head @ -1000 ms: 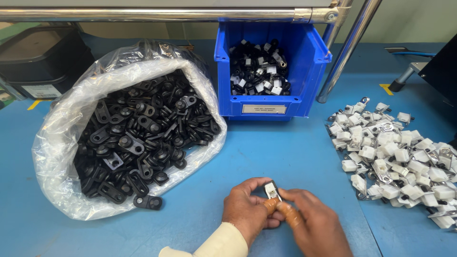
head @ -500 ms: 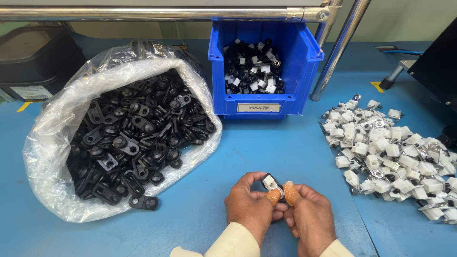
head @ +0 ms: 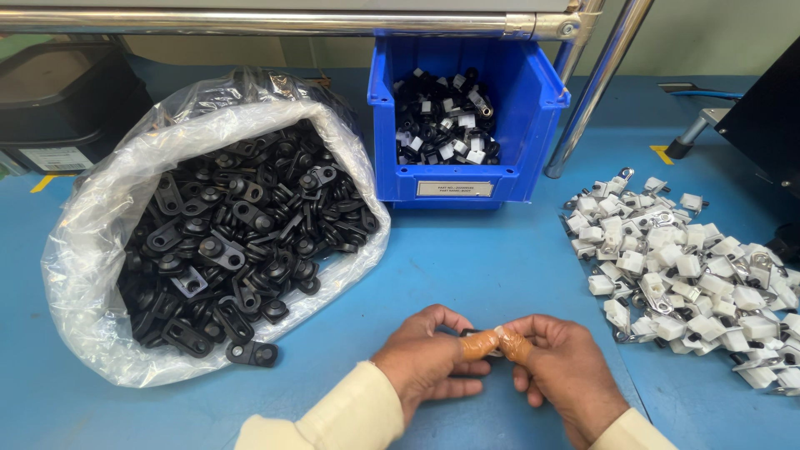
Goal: The person repeatedly picks a black plastic part from a bag and a white plastic part from a pile, then presses them together by hand to form an assembled unit. The assembled units are placed into a blue bin. The process is repeated continuously throughout the clip.
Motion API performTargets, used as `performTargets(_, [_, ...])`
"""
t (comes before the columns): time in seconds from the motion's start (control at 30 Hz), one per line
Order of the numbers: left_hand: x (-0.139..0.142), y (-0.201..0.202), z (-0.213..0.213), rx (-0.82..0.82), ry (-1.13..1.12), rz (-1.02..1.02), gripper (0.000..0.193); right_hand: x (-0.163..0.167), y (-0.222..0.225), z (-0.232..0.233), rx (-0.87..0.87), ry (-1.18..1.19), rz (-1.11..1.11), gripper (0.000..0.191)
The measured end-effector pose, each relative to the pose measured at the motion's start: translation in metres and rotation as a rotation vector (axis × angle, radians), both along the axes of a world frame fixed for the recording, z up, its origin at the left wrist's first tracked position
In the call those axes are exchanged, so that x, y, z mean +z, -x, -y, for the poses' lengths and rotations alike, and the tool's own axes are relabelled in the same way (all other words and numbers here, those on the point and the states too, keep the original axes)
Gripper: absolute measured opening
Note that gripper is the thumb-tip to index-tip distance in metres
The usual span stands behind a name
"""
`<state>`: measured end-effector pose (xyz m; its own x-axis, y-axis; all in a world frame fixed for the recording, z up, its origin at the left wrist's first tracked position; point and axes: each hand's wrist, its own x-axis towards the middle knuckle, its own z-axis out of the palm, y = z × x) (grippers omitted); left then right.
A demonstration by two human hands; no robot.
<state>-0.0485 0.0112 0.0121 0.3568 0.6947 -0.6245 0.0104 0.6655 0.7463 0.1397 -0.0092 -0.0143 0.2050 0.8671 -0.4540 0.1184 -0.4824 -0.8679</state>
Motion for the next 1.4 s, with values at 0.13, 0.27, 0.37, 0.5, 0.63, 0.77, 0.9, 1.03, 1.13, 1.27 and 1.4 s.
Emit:
performTargets(0.13, [-0.013,-0.002,-0.008,-0.074,-0.130,-0.028,0.031,0.003,-0.001,0.000,0.059,-0.059,0.141,0.019])
performTargets(0.27, [-0.019,-0.014,0.002,0.106,-0.095,0.034,0.029,0.000,0.008,-0.003,-0.062,-0.115,0.127,0.028])
performTargets(0.37, [-0.016,-0.017,0.011,0.188,-0.034,0.011,0.027,-0.003,0.015,-0.004,-0.255,-0.065,-0.096,0.037])
performTargets(0.5, [-0.009,-0.016,0.010,0.257,0.081,0.168,0.028,0.001,0.010,-0.002,-0.277,-0.052,-0.137,0.041])
performTargets(0.63, [-0.010,-0.013,0.008,0.281,0.124,0.269,0.033,-0.002,0.008,0.002,-0.236,0.015,-0.158,0.040])
performTargets(0.77, [-0.013,-0.018,0.007,0.212,0.092,0.293,0.029,-0.011,0.008,0.002,-0.202,-0.035,-0.163,0.030])
performTargets(0.9, [-0.013,-0.023,0.011,0.170,0.077,0.177,0.026,-0.012,0.010,-0.002,-0.249,-0.039,-0.118,0.036])
performTargets(1.03, [-0.012,-0.020,0.012,0.185,0.094,0.190,0.026,-0.002,0.012,-0.003,-0.217,-0.013,-0.155,0.039])
performTargets(1.13, [-0.012,-0.018,0.013,0.219,0.107,0.286,0.026,0.005,0.010,-0.001,-0.158,0.038,-0.131,0.032])
performTargets(1.27, [-0.012,-0.018,0.012,0.129,0.011,0.146,0.021,0.003,0.009,-0.001,-0.138,-0.002,-0.151,0.028])
performTargets(1.4, [-0.012,-0.026,0.016,0.166,-0.016,0.047,0.022,-0.010,0.015,-0.004,-0.282,-0.074,-0.200,0.020])
